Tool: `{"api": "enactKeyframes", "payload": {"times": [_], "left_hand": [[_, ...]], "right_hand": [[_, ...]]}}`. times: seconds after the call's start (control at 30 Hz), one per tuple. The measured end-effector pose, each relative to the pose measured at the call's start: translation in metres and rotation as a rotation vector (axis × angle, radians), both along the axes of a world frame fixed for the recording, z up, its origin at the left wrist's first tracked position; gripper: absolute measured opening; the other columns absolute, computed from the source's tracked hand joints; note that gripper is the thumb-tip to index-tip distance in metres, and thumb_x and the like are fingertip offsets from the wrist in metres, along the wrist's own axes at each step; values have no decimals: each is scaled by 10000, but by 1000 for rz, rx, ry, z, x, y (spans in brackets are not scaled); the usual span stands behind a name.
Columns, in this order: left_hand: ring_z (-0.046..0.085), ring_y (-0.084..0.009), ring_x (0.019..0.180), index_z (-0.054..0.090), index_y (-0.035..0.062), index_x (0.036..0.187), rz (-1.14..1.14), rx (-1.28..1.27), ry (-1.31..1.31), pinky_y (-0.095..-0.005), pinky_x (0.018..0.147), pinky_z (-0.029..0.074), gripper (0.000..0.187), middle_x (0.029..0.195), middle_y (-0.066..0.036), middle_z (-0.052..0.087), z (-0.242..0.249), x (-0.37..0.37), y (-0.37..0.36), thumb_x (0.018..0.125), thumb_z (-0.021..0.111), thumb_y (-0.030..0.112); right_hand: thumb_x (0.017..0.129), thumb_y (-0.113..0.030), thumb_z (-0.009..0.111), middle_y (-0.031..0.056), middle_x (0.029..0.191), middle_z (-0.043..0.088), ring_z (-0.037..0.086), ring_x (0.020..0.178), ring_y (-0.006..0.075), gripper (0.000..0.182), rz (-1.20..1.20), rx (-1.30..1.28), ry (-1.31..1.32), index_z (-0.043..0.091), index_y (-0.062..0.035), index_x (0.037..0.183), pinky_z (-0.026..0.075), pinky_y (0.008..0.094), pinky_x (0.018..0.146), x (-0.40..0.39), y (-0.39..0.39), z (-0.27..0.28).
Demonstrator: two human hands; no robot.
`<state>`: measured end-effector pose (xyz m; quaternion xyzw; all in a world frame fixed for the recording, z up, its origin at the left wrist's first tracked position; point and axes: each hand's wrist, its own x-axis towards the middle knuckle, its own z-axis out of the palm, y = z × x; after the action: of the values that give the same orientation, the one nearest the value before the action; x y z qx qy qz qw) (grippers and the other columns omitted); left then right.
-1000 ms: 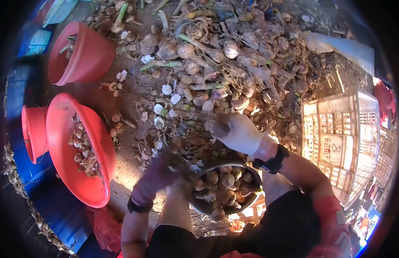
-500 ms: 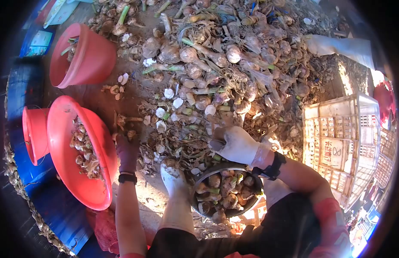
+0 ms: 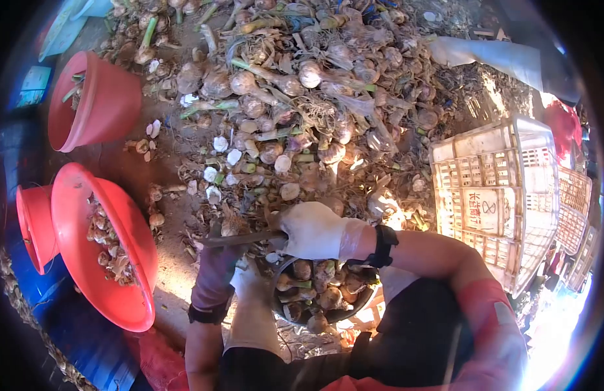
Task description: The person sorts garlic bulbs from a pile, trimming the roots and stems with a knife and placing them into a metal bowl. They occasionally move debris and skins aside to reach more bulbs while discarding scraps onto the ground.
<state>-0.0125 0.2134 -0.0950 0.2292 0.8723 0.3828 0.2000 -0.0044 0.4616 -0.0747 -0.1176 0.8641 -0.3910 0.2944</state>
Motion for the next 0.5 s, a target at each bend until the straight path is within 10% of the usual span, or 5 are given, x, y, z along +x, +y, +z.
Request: {"api": "enactKeyframes", "payload": {"times": [0.07, 0.23, 0.3, 0.5], "left_hand": [[593, -114, 824, 422, -35, 1258, 422, 446, -667, -233, 695, 494, 521, 943, -74, 633, 23, 1, 26, 826, 685, 88], [601, -118, 803, 402, -28, 1314, 268, 243, -469, -245, 696, 501, 599, 929, -86, 642, 24, 11, 18, 792, 686, 46], [605, -135, 835, 439, -19, 1295, 545, 481, -865, -251, 710, 500, 548, 954, -89, 638, 20, 20, 23, 799, 668, 35], [581, -156, 991, 494, 0, 1222, 59, 590, -721, -289, 813, 496, 409, 1077, -100, 603, 60, 22, 32, 848, 634, 87]], "right_hand": [[751, -409, 654, 163, 658, 608, 608, 635, 359, 360, 9, 17, 16, 640, -49, 749, 489, 450, 586, -2, 2, 3], [760, -358, 623, 130, 633, 602, 605, 590, 335, 282, 64, 56, 203, 639, -88, 838, 477, 438, 535, -3, 6, 10], [757, -345, 621, 126, 627, 600, 605, 586, 330, 274, 44, 51, 231, 636, -101, 879, 475, 437, 530, -1, 8, 9], [774, -279, 629, 153, 659, 603, 610, 615, 329, 239, -160, 102, 99, 641, -74, 895, 481, 407, 549, -6, 39, -26]]}}
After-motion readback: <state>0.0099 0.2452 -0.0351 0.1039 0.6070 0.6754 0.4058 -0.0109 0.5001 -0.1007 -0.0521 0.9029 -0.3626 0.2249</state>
